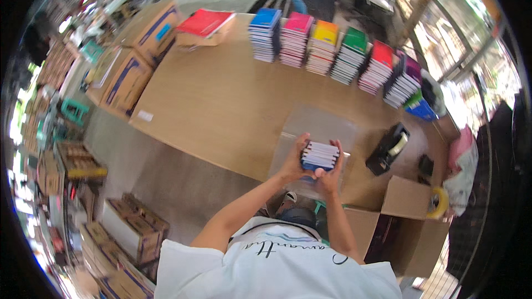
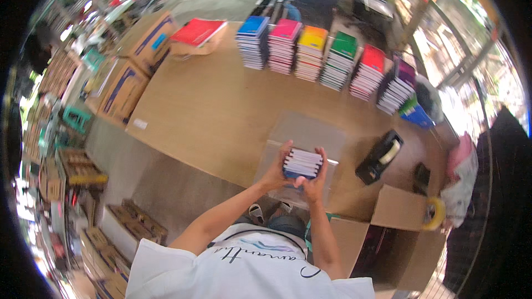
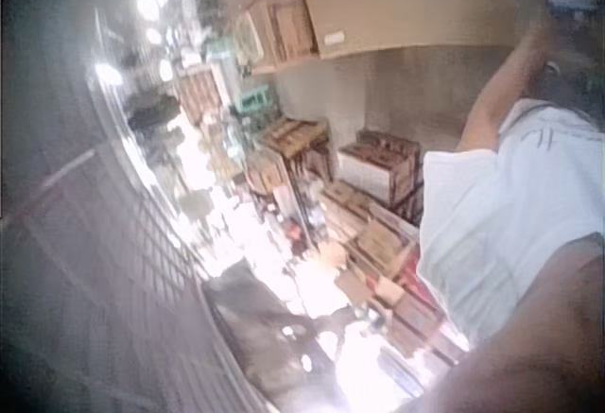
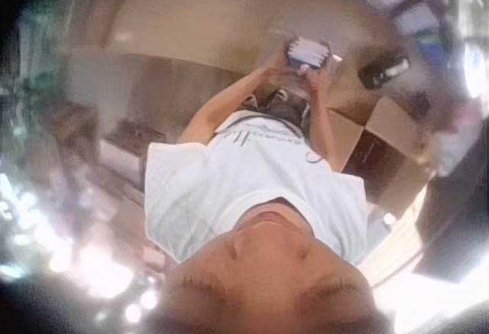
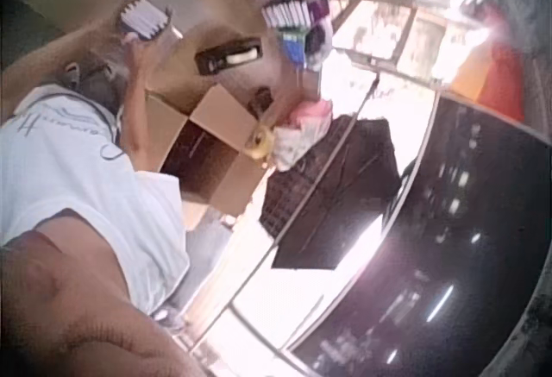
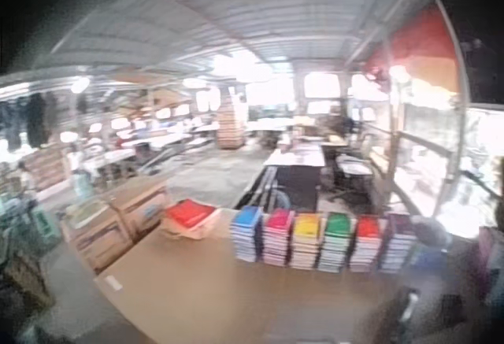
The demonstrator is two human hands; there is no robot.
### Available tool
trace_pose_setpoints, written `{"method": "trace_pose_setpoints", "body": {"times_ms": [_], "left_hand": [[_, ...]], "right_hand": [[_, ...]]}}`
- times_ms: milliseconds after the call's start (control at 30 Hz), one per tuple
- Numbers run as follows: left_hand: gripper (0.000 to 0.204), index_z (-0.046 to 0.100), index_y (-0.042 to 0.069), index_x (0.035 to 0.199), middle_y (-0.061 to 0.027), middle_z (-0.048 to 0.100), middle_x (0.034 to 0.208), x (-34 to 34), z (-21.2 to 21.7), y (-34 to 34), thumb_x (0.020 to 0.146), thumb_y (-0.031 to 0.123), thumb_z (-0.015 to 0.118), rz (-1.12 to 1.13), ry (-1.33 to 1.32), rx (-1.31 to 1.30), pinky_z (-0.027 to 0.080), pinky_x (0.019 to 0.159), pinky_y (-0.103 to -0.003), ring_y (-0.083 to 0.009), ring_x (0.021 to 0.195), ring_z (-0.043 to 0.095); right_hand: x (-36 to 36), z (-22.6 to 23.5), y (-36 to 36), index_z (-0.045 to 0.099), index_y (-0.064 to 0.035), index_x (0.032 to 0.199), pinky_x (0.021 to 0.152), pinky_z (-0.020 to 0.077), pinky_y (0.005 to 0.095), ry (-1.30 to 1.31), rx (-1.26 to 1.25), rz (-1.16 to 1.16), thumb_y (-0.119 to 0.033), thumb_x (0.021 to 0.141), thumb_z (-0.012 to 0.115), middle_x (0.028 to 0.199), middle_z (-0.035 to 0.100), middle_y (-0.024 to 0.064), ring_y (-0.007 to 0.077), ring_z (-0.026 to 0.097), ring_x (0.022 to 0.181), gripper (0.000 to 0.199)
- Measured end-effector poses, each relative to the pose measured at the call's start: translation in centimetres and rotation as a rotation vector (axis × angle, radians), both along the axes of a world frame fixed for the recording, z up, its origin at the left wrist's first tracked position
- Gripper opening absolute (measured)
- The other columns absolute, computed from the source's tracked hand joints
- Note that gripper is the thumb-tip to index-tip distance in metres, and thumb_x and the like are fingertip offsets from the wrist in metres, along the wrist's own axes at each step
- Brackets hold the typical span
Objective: The person picks up notebooks of various colors from stacks on a table, places them into a clear plastic bag, seals the bag with tape from a dispenser, and places the packaged notebooks into a cardboard box.
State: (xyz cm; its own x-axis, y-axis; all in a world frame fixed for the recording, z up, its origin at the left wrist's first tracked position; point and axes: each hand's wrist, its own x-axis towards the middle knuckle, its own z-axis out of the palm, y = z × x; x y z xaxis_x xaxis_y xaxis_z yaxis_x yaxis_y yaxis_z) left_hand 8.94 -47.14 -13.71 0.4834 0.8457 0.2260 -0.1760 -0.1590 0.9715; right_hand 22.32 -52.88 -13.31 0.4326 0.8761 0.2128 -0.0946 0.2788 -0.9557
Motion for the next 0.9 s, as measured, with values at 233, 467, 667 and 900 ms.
{"method": "trace_pose_setpoints", "body": {"times_ms": [233, 467, 667, 900], "left_hand": [[0.103, 0.034, 0.009, 0.133, -0.0090, 0.044, 0.131, -1.4, -0.7, 1.5, 0.052, 0.033, 0.093, -0.040, 0.132, 0.212, 0.035, 0.106, -0.037, -0.0222, 0.124, 0.043], [0.112, 0.033, 0.006, 0.138, -0.0099, 0.045, 0.134, -0.7, -0.9, 1.1, 0.049, 0.034, 0.094, -0.157, -0.029, -0.137, 0.038, 0.104, -0.036, -0.0214, 0.123, 0.046], [0.103, 0.036, 0.006, 0.134, -0.0076, 0.050, 0.127, -1.2, -0.9, 2.4, 0.052, 0.031, 0.093, -0.121, 0.017, -0.030, 0.040, 0.102, -0.035, -0.0197, 0.119, 0.049], [0.079, 0.048, 0.007, 0.117, -0.0072, 0.057, 0.118, -1.8, -1.1, 3.1, 0.053, 0.018, 0.093, -0.165, 0.001, -0.053, 0.044, 0.095, -0.032, -0.0175, 0.110, 0.055]], "right_hand": [[-2.0, -0.1, -0.7, 0.035, -0.0003, 0.138, 0.100, 0.0422, 0.0371, -0.024, -0.034, -0.073, -0.065, 0.043, 0.084, 0.129, 0.048, 0.0111, 0.0218, 0.050, 0.117, 0.125], [-2.5, -0.1, -0.4, 0.021, 0.0004, 0.146, 0.107, 0.0342, 0.0398, -0.027, -0.012, -0.102, -0.076, 0.038, 0.075, 0.137, 0.041, 0.0147, 0.0261, 0.043, 0.126, 0.143], [-2.3, -2.8, 0.5, 0.029, 0.0011, 0.142, 0.102, 0.0390, 0.0386, -0.010, -0.082, -0.120, -0.077, 0.038, 0.074, 0.124, 0.050, 0.0118, 0.0240, 0.050, 0.118, 0.137], [-3.0, -1.0, 1.0, 0.038, -0.0004, 0.131, 0.096, 0.0423, 0.0370, -0.108, 0.080, -0.141, -0.069, 0.043, 0.081, 0.115, 0.054, 0.0103, 0.0216, 0.053, 0.109, 0.120]]}}
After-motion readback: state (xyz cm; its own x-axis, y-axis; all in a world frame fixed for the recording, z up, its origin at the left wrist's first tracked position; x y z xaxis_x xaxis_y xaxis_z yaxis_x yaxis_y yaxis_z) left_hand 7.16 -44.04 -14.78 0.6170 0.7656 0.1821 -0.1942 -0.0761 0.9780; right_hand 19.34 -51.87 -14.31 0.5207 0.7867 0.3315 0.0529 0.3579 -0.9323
